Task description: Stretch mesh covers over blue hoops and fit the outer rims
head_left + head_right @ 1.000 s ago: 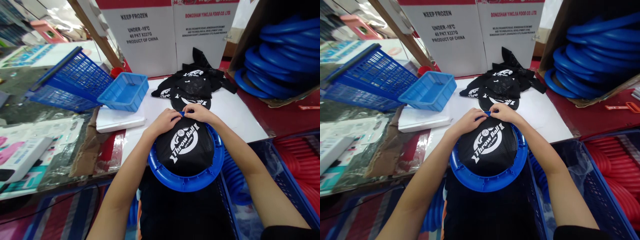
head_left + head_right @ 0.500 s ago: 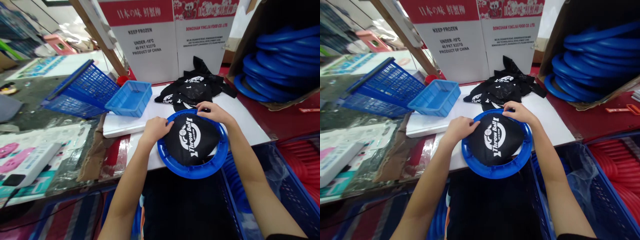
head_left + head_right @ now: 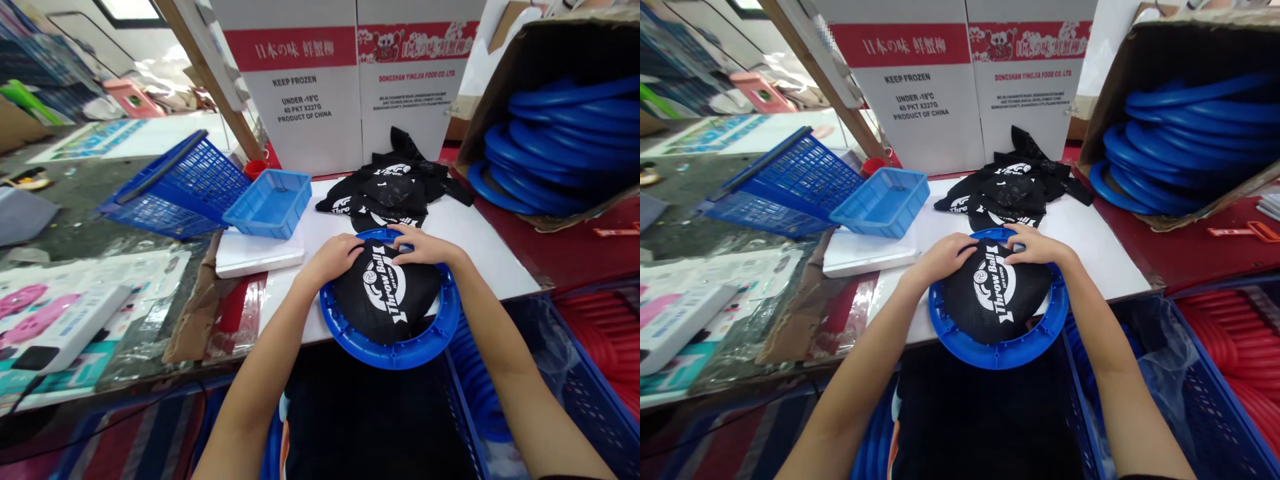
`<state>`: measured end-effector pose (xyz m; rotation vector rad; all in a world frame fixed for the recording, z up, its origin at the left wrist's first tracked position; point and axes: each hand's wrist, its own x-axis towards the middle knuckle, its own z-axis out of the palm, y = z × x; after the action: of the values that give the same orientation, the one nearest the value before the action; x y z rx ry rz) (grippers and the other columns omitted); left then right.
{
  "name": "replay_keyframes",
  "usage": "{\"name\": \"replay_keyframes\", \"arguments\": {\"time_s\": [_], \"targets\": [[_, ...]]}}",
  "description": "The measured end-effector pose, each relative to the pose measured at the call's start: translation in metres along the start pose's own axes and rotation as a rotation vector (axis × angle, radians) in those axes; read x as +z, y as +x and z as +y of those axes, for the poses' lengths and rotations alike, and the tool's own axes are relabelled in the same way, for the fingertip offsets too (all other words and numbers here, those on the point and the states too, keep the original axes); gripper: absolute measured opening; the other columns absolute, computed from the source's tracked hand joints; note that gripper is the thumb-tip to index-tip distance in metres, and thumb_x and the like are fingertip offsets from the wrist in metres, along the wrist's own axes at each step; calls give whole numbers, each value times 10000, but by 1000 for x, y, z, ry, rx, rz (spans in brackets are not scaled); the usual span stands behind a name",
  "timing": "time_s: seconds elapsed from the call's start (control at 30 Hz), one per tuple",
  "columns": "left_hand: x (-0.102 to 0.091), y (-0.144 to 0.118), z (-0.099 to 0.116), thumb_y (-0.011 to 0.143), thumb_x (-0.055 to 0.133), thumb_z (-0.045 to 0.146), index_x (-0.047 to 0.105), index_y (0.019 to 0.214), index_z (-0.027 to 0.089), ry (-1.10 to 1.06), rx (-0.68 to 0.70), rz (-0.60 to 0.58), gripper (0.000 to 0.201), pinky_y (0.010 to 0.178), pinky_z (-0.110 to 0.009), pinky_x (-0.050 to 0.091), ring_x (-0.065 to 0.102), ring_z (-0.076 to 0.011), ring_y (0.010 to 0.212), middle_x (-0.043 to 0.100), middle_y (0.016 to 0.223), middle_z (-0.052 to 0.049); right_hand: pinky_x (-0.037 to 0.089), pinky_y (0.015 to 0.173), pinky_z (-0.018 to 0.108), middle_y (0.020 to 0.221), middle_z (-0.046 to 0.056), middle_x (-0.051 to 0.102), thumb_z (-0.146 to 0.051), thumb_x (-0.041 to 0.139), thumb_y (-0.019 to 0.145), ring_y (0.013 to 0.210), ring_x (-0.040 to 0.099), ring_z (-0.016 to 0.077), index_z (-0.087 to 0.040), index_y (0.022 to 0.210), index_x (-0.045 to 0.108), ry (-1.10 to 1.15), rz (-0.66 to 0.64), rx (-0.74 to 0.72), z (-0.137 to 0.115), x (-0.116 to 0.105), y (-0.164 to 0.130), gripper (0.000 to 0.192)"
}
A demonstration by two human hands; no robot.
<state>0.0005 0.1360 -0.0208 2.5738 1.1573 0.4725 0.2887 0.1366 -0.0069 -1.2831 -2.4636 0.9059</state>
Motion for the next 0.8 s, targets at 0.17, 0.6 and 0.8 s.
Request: {"name": "replay_keyframes", "arguments": {"time_s": [0.17,0.6,0.8], "targets": [[-13,-6,9,1064,512,295,758,988,160,193,-53,-36,291,910,-407,513,697,-290,1000,756,987,-132,127,1337,624,1732,43,359,-779,651,868,1632,213,399,-254,912,805,32,-44,-9,-3,-3,-5,549],[-28,-18,-5,989,595,511,616,661,203,299,-254,82,450,710,-388,446,630,-259,727,670,717,-89,96,1330,669,1758,53,308,-529,854,789,1662,46,428,-232,915,766,-83,25,3,-3,1,-6,334],[-13,-14,-10,927,732,379,694,966,209,74,56,40,178,1001,-464,498,613,-301,1108,658,1194,-115,227,1317,608,1694,94,427,-413,816,811,1627,254,375,-221,914,716,-10,40,-87,-2,6,1,240]]}}
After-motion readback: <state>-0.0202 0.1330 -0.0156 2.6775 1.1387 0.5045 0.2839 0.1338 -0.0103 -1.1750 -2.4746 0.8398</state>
